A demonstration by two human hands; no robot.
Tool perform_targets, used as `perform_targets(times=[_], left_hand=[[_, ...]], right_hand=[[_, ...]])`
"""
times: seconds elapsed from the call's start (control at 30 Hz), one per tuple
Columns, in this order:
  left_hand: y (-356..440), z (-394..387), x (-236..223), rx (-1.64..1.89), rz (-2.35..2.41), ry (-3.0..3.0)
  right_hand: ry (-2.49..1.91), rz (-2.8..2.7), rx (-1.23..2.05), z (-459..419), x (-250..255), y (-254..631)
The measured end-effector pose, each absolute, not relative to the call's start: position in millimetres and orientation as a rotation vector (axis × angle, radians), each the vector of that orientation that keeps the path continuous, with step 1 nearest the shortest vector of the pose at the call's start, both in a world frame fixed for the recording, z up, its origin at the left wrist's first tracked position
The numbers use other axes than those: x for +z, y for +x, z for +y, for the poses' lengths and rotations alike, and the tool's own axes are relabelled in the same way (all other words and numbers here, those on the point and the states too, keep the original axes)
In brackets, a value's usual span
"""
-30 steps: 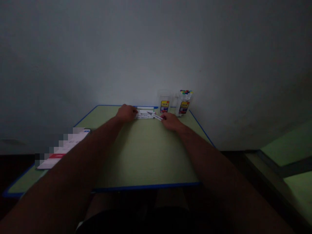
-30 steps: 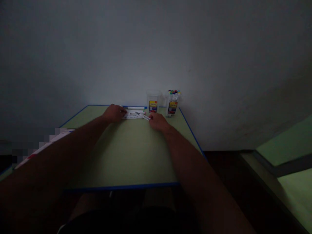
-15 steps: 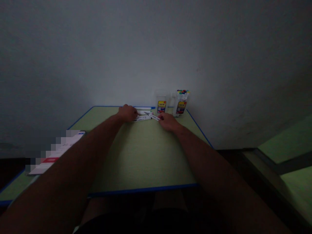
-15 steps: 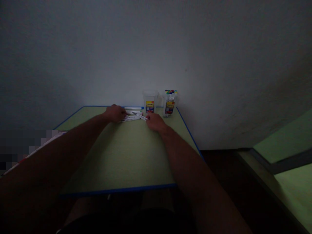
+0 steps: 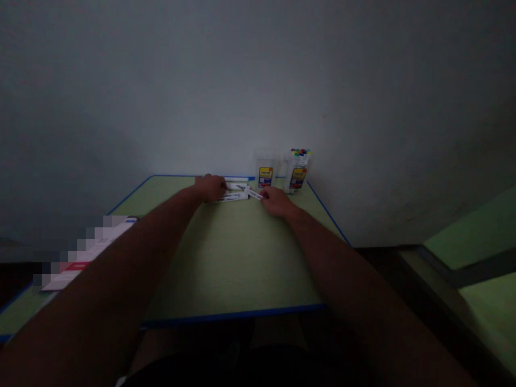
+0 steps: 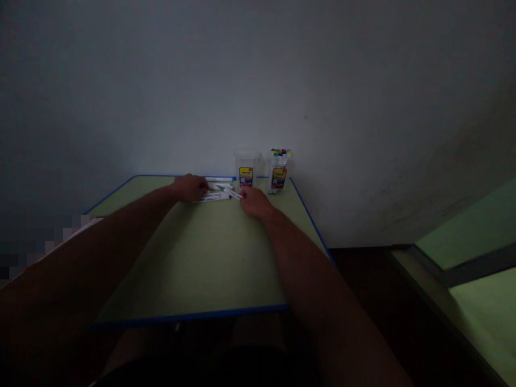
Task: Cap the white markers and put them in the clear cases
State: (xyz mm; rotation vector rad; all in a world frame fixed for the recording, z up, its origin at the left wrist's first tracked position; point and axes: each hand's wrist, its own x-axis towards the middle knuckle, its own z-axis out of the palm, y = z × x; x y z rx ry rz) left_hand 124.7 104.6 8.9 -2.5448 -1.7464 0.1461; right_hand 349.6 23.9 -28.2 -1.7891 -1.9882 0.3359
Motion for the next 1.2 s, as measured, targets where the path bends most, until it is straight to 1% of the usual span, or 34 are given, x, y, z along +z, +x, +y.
perform_targets(times=[0.23,0.73,1.2], left_hand=[[128,100,16,0.202,-1.792,-2.554],[127,112,11,0.237,-1.753,-2.597],[127,117,6,0.124,-1.812,-2.516]], right_hand=[[-1.777,-1.975,0.348,25,-29,351],[-1.769,-1.981,0.342,25,-29,351],[-1.773,-1.959,0.370,24,-28,350]])
